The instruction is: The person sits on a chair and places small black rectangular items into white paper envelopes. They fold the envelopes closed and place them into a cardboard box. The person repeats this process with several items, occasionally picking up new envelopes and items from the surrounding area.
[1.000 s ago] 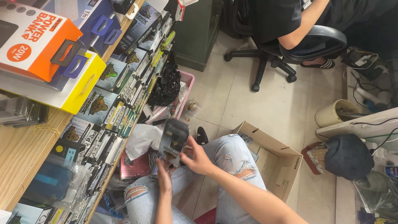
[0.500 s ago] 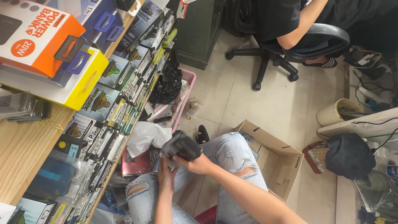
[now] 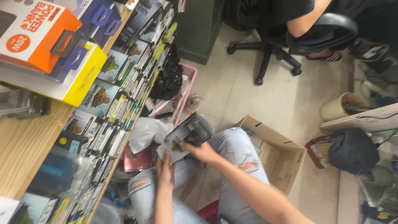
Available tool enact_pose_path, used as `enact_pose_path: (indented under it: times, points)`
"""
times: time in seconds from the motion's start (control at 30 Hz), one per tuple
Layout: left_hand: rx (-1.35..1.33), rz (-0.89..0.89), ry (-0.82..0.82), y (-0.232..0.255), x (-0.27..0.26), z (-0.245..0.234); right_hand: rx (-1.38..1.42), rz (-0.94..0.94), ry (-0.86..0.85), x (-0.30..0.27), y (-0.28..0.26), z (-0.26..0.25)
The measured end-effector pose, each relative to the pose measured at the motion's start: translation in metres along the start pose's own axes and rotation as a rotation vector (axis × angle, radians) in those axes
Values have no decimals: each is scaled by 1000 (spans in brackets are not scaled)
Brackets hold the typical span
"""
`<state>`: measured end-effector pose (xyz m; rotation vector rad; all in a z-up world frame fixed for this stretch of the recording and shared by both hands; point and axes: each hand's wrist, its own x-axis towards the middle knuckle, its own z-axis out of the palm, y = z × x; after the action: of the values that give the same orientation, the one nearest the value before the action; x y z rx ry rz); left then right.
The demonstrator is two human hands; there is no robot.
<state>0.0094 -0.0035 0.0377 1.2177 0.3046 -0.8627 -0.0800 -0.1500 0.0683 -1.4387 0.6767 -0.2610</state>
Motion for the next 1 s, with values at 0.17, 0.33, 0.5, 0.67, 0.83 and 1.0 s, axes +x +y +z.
enact_pose_path:
  times: [0.17, 0.33, 0.5, 0.67, 0.83, 1.0]
  points:
    - [-174, 26, 156, 38, -42, 31, 164, 227, 150, -3, -13, -4]
    - [-227, 91, 140, 23, -22, 13, 339, 294, 438, 9, -13, -22]
    - [-213, 97, 157, 8, -8, -7, 622, 149, 472, 28, 6, -40]
    - [-218, 103, 139, 17, -13, -5, 810, 49, 395, 16, -19, -41]
    - [-144, 120, 134, 22, -18, -1, 793, 4, 340, 24, -19, -63]
    - [-145, 103, 133, 14, -13, -5, 652, 13, 349, 20, -55, -118]
